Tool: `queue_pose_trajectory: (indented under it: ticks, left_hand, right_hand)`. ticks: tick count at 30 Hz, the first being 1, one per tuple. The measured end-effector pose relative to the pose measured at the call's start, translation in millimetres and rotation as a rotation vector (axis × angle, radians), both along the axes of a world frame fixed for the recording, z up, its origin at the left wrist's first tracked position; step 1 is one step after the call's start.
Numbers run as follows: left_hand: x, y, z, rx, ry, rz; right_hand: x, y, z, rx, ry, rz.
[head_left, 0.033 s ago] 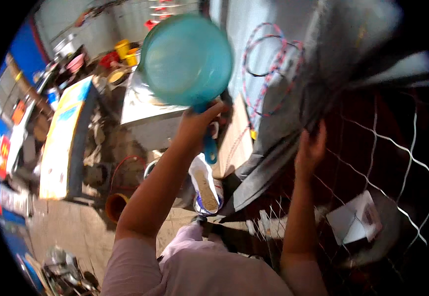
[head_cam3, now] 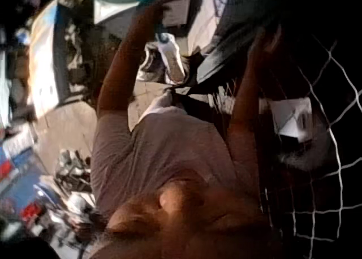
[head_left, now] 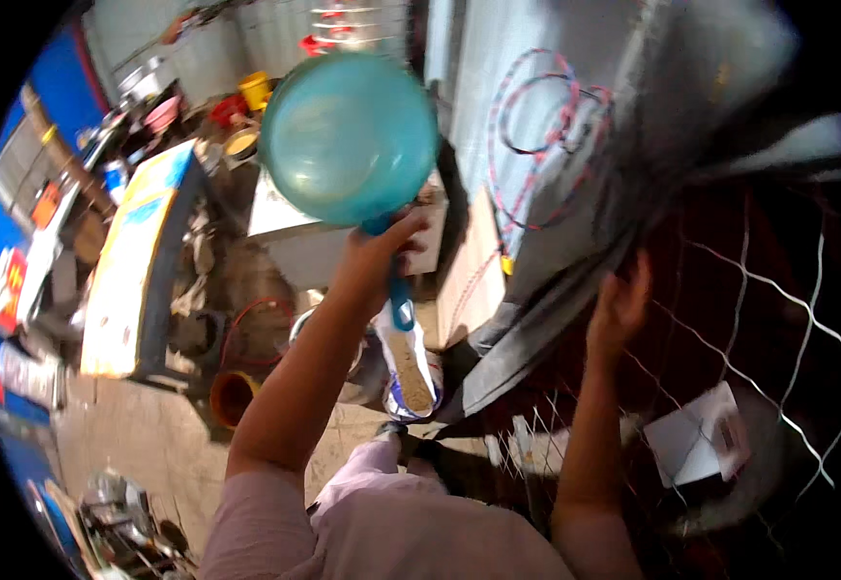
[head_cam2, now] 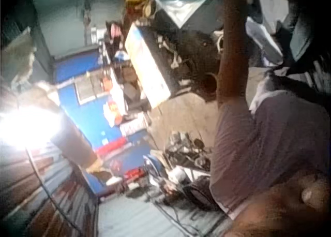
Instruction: The person washes a batch of yellow grains in a metal bowl using a blue scoop to transfer water from nearby buckets. They repeatedly pour water over the grains, agitate them by hand, and drain the water back into the buckets. The person then moves to a different area to rinse the scoop and a yellow bucket with water from a white bucket.
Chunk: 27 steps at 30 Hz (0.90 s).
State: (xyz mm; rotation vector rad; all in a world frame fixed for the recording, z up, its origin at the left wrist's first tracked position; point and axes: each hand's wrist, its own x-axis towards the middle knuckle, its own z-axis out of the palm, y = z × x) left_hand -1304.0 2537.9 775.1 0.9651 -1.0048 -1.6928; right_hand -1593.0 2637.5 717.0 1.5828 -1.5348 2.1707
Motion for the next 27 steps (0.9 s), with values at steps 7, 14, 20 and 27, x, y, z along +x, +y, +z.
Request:
queue_pose_trajectory:
  ticks: [7,14,20,27]
  left_hand:
    - [256,145,-138,0.258,0.125,0.693]
    - [422,343,-230,0.442,0.422,1.239]
    - [530,453,-227,0.354,0.625,1.408]
    - [630,546,-235,0.305,0.609,1.602]
  right_hand:
    - [36,119,-105,0.284,-0.112,-0.076]
    - [261,90,-119,0.658,0.664,0.777]
    - [519,75,-95,0.564,0.961,1.235]
    - [680,104,-139,0.649,1.283,1.486]
